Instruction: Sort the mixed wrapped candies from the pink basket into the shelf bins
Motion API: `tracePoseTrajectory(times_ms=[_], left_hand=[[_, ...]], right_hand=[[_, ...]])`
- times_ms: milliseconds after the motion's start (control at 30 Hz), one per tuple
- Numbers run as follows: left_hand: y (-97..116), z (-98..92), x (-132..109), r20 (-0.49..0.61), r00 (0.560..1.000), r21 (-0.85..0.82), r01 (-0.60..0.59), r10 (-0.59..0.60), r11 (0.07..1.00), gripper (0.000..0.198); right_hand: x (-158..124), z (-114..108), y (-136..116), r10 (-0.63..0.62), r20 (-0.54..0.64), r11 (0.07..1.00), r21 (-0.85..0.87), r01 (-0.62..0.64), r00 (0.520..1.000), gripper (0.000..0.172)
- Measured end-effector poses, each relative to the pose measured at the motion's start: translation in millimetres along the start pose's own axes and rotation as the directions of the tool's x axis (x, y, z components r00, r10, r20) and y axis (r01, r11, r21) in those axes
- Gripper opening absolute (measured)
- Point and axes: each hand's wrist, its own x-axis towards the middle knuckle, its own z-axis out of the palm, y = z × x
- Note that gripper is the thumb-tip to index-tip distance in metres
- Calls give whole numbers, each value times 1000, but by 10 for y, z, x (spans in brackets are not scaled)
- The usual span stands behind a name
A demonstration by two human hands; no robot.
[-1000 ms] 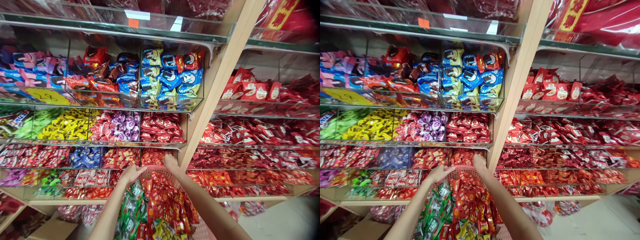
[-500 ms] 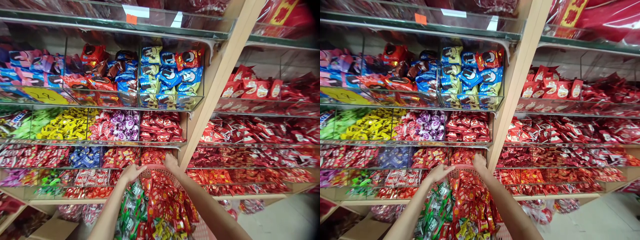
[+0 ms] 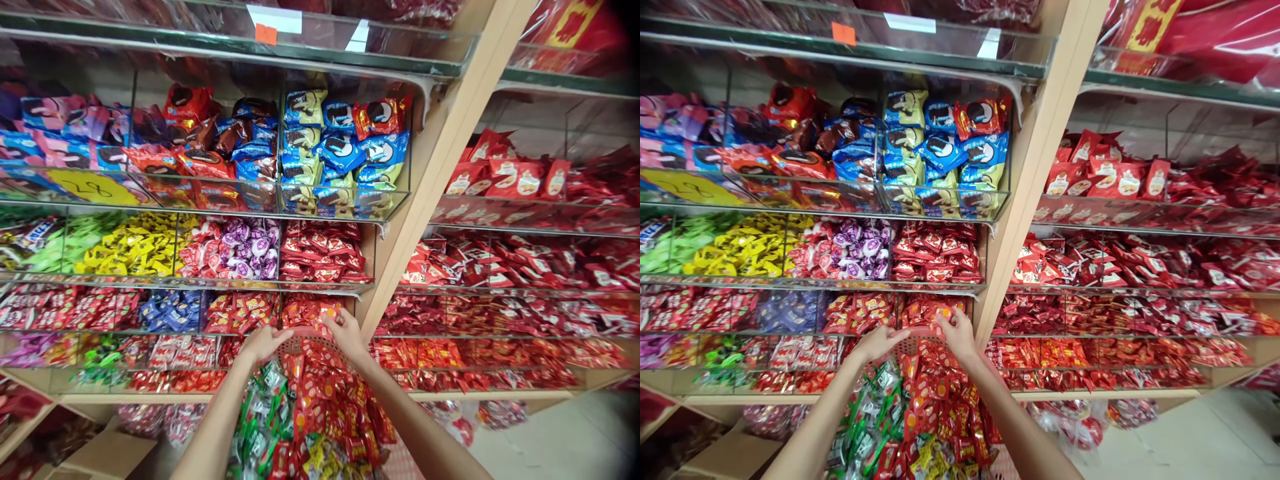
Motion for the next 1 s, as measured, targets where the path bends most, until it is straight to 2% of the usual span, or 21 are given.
tracePoseTrajectory(times_ms=[67,100,167,233,433,600,800,1000], left_hand=[[-4,5,5,-1,1000,1,10,-10,1000,68],[-5,7,7,-3,1000,2,13,-13,1000,68],[-7,8,8,-7,1000,9,6,-6,1000,69],[-2,3,4,-14,1000,28,-4,4,1000,69],[29,-17,-17,-25,1000,52,-8,9,999,70],[43,-27,-22,-4,1000,30,-17,17,999,70],[49,-35,-32,9,1000,26,-10,10,1000,69],[37,-31,-23,7,1000,18,-24,23,1000,70]], right_hand=[[-177,-17,18,149,133,936,302,-183,980,34],[-264,-28,26,196,198,881,395,-261,961,36],[-427,-57,33,241,280,790,500,-355,929,38],[-565,-89,25,263,303,731,557,-394,916,37],[-837,-144,-7,330,353,609,630,-483,876,37],[-961,-100,100,393,349,496,699,-515,851,40],[-1079,-8,298,467,437,497,589,-637,769,36],[-1085,-57,329,584,412,471,529,-706,699,40]])
